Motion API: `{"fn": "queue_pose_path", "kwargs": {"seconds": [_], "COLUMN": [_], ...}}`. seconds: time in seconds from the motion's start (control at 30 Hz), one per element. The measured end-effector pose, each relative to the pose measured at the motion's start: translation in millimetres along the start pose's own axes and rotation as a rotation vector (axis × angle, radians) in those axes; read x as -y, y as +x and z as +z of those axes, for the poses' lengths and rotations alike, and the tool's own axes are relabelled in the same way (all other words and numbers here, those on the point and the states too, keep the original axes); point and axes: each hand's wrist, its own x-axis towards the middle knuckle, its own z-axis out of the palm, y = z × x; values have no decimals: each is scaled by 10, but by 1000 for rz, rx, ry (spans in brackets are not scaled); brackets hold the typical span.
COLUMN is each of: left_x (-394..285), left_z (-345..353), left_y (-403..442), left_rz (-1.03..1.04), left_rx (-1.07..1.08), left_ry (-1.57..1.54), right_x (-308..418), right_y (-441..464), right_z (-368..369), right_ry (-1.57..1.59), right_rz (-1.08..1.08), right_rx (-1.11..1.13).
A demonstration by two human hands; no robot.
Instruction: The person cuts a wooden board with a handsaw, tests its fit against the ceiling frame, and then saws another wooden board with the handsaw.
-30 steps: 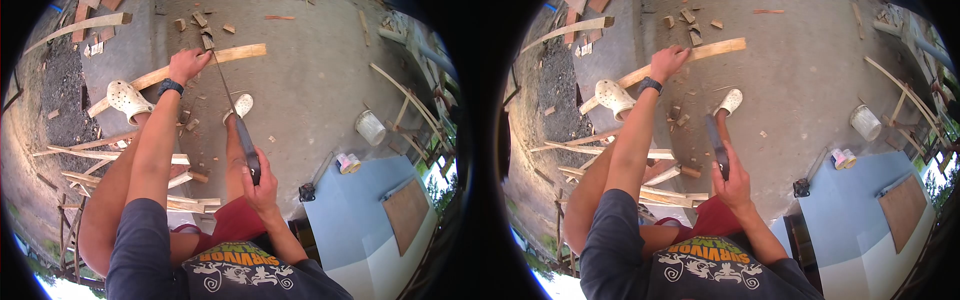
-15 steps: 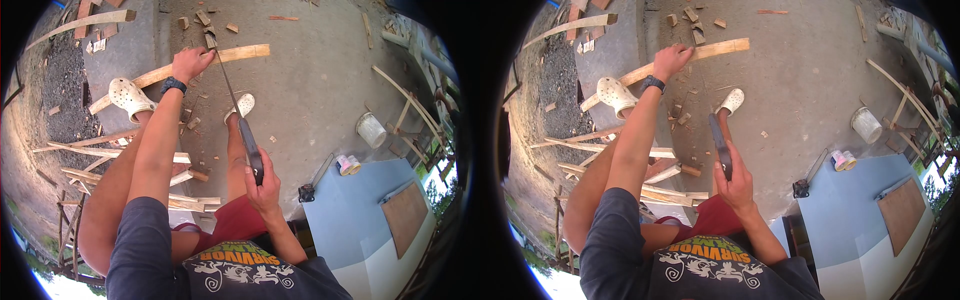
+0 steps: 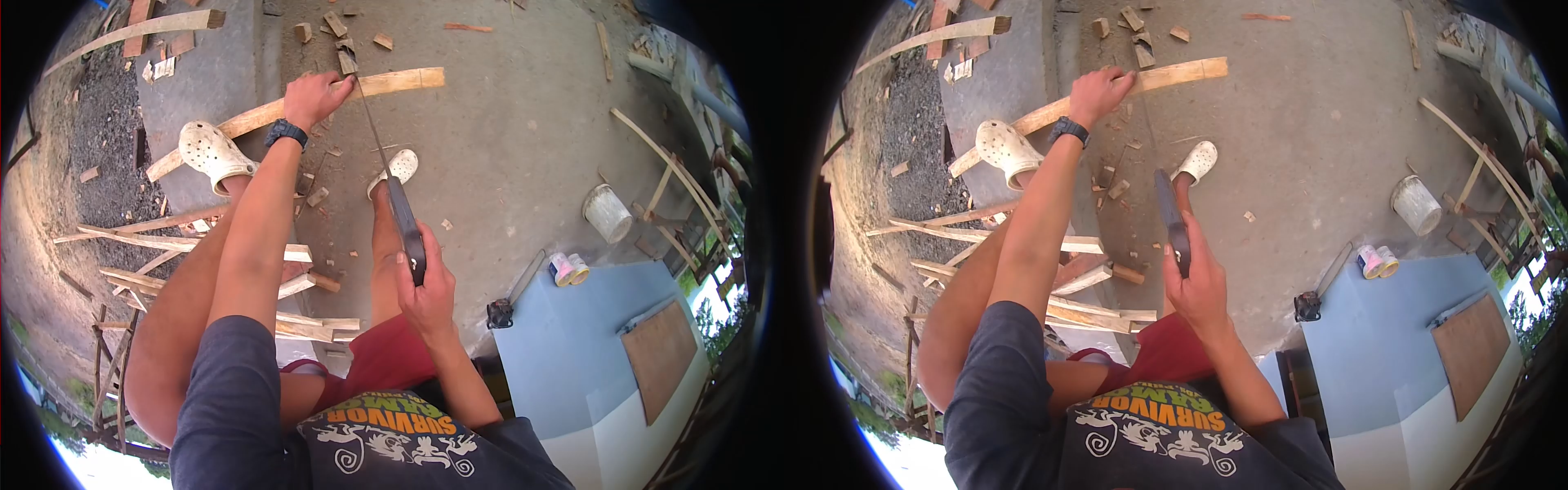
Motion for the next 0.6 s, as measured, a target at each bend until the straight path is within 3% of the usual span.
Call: {"fn": "queue_pose_path", "kwargs": {"seconds": [0.37, 0.47, 0.6], "left_x": [4, -11, 19], "left_z": [-52, -53, -38], "left_y": [26, 24, 20], "left_rz": [-1, -12, -17], "left_rx": [17, 20, 31], "left_ry": [24, 30, -1], "right_x": [-54, 107, 256], "right_y": [1212, 593, -342], "right_z": [612, 246, -292], "right_ry": [44, 28, -50], "right_rz": [-33, 79, 56], "right_rx": [-20, 5, -7]}}
